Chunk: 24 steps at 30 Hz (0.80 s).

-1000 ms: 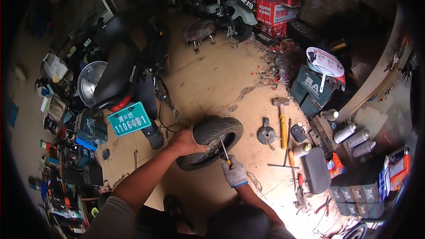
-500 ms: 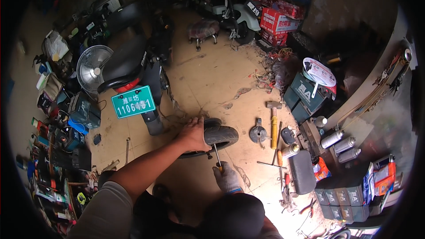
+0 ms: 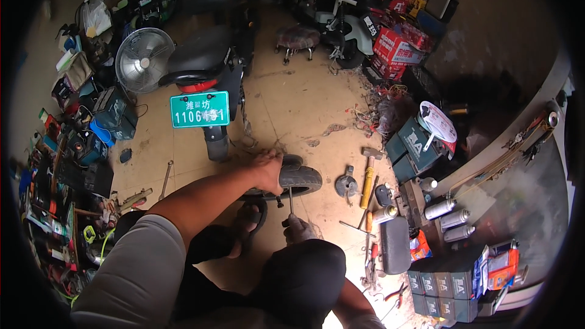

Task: The person fits a tire onto a wheel rim by hand, then uses screwdrivers to pry and seat the tire onto the rim.

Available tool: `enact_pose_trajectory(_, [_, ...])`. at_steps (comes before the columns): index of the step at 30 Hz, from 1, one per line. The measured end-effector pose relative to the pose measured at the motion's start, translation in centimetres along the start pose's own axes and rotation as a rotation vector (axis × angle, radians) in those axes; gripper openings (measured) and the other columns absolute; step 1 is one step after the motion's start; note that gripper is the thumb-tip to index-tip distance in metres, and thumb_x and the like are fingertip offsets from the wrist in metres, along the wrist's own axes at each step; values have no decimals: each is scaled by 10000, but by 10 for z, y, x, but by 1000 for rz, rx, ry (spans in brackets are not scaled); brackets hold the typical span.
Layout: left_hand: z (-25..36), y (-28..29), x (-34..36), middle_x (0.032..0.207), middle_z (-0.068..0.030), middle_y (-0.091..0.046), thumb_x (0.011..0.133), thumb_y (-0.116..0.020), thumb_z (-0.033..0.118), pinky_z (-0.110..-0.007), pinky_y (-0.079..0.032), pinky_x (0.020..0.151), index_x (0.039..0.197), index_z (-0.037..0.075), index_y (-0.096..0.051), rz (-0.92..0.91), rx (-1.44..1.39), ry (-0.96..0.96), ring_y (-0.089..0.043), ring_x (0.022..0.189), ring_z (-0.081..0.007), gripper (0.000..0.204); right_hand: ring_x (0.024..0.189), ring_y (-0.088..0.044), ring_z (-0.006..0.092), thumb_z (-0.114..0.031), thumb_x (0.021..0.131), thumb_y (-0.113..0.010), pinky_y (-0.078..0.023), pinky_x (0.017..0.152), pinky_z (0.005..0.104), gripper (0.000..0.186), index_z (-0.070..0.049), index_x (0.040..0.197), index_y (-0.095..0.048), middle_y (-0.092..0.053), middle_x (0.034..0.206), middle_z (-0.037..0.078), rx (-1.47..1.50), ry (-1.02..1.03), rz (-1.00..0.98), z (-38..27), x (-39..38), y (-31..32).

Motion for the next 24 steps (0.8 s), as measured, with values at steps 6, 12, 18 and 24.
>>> enact_pose_trajectory(6, [-1,8,0,1523,-278,-518,635,-928,433,-435,-434,1211,1507,-76,-483,-13,10,-8,-517,1433,-421,1103,697,-589,200,-551,1093,-548,-470,661,367,565,-21,1111,-743,-659,807,64,-255,-79,15,-27,-6,13])
enact_pose_trajectory(12, [-17,11,1,1472,-281,-540,662,-924,512,-461,-485,1163,1490,-70,-482,5,-7,-38,-570,1377,-428,1105,931,-699,260,-594,1117,-435,-550,872,400,701,29,1258,-724,-761,1028,160,-652,-158,-103,-65,-17,22])
enact_pose_trajectory(18, [-35,2,0,1407,-291,-590,658,-923,480,-473,-544,1081,1413,-77,-550,46,-92,-65,-634,1295,-415,1010,720,-623,222,-577,1123,-444,-526,650,368,711,80,1272,-671,-703,938,155,-666,-312,-184,-119,-41,25])
enact_pose_trajectory(24, [-46,7,-12,1131,-259,-746,677,-916,476,-474,-600,956,1306,-59,-649,139,-108,-151,-751,1025,-411,868,617,-570,225,-597,1094,-521,-497,611,420,683,63,1086,-699,-631,747,119,-826,-360,-162,-165,-45,29])
Point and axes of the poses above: each hand's wrist, its own x-axis towards the middle knuckle, its own y-axis out of the back of the hand, z = x × y, the point moved 5 cm from there along x, towards the middle knuckle
